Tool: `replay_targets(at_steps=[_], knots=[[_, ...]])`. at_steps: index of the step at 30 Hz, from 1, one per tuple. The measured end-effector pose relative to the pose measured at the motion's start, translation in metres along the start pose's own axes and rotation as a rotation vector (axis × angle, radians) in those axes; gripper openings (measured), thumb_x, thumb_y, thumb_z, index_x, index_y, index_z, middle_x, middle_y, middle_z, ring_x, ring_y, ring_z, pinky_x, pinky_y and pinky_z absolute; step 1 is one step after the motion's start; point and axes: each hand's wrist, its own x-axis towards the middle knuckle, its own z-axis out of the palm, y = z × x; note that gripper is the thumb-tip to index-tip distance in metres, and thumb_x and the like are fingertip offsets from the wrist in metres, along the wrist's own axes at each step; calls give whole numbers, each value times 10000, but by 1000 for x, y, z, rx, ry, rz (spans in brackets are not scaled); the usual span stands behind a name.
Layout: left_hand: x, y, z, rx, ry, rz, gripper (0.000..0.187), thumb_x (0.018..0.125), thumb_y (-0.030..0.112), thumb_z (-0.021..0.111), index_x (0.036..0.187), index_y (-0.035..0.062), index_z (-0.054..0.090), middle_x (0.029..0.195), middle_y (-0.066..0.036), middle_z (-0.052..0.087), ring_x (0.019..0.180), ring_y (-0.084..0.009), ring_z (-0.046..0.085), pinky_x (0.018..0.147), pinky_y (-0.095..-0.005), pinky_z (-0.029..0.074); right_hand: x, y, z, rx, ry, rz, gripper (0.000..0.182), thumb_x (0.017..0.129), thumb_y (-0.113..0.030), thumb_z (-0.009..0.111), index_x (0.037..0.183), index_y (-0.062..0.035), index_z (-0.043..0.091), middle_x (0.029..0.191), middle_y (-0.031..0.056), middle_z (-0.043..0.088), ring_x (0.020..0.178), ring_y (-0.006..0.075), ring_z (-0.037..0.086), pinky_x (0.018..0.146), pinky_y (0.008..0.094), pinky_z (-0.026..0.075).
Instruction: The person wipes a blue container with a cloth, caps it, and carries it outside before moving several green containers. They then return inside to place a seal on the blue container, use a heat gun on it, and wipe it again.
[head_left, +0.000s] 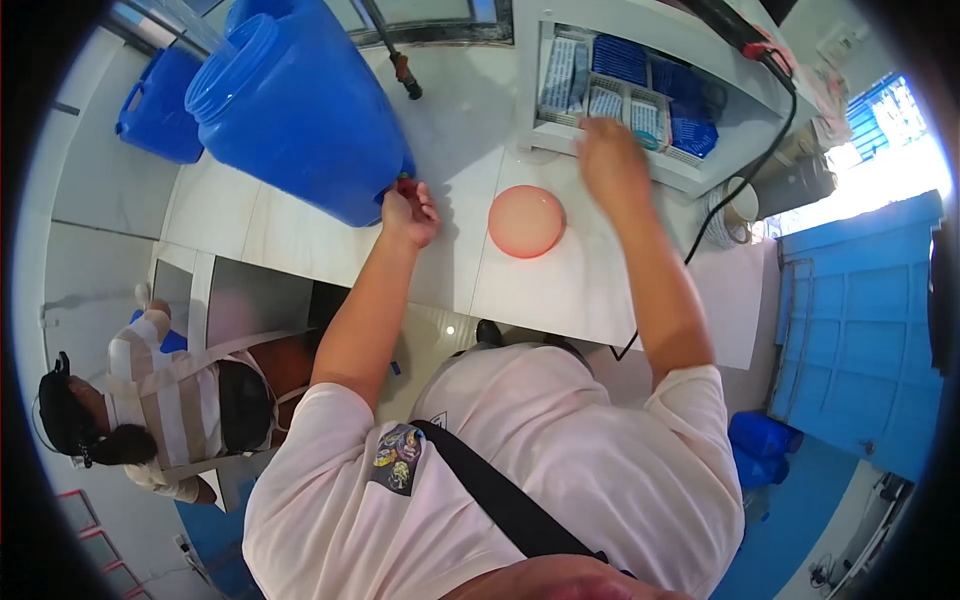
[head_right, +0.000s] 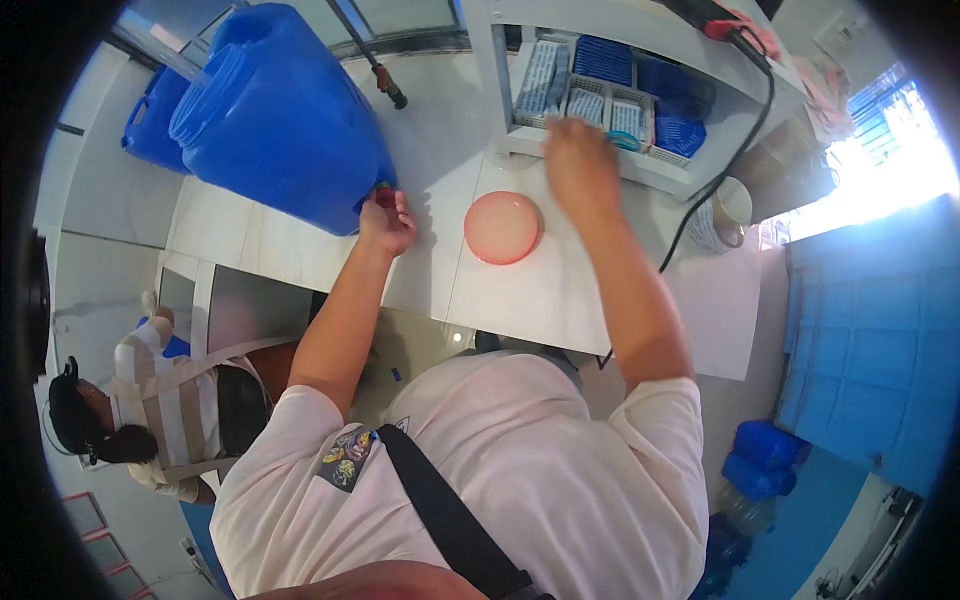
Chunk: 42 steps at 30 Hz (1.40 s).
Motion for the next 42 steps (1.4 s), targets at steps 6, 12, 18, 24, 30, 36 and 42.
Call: replay_targets(at_steps=[6, 12, 18, 24, 30, 36, 42], knots=[[-10, -7, -1, 60, 45, 92, 359, 980, 521, 347, 769, 259, 471, 688, 80, 543, 575, -69, 478, 487, -209, 349, 76, 60, -6, -281, -44, 238, 343, 887, -307, 594, 1147, -91, 658, 1236, 135, 577, 1185, 350, 502, 1003, 539, 347], [-37, -25, -4, 178, -74, 35, 374, 975, 496, 373, 909, 164, 532, 812, 26, 589, 663, -95, 527, 546, -213, 410, 92, 73, 28, -409, -187, 358, 391, 866, -420, 593, 1123, -141, 691, 1333, 121, 541, 1277, 350, 432, 1031, 678, 142], [-105, -59, 36, 679, -376, 241, 437, 944, 392, 500, 1234, 64, 495, 1043, -36, 609, 866, -124, 555, 764, -278, 459, 36, 27, -30, 143, 208, 211, 352, 881, -369, 603, 1061, -81, 694, 1268, 149, 578, 1248, 377, 464, 1040, 531, 318], [-120, -82, 75, 593, -622, 145, 379, 1005, 352, 429, 1209, 45, 520, 1127, -73, 610, 1005, -172, 600, 844, -315, 477, -66, -37, -11, 1008, -111, -23, 344, 927, -273, 603, 1164, -24, 617, 1371, 185, 454, 1215, 346, 497, 990, 449, 432], [-127, -101, 83, 697, -621, 286, 230, 965, 222, 562, 1094, 33, 576, 982, -46, 648, 872, -106, 618, 740, -245, 496, -105, -30, -2, 1385, -177, 40, 477, 954, -235, 580, 1350, -7, 441, 1391, 213, 386, 1165, 245, 533, 929, 332, 476], [-128, -119, 88, 816, -550, 570, 178, 950, 140, 578, 1046, -10, 563, 908, -51, 650, 817, -85, 617, 650, -245, 545, -104, -21, -8, 1276, -116, 346, 267, 936, -208, 616, 1090, 4, 564, 1062, 109, 615, 929, 143, 587, 766, 267, 484], [-129, -111, 84, 663, -710, 604, 136, 934, -6, 483, 1059, -16, 535, 1025, -108, 638, 1009, -130, 593, 872, -282, 492, -99, -21, -19, 1210, 0, 246, 224, 912, -209, 650, 968, 5, 614, 1064, 76, 619, 922, 125, 580, 782, 280, 476]])
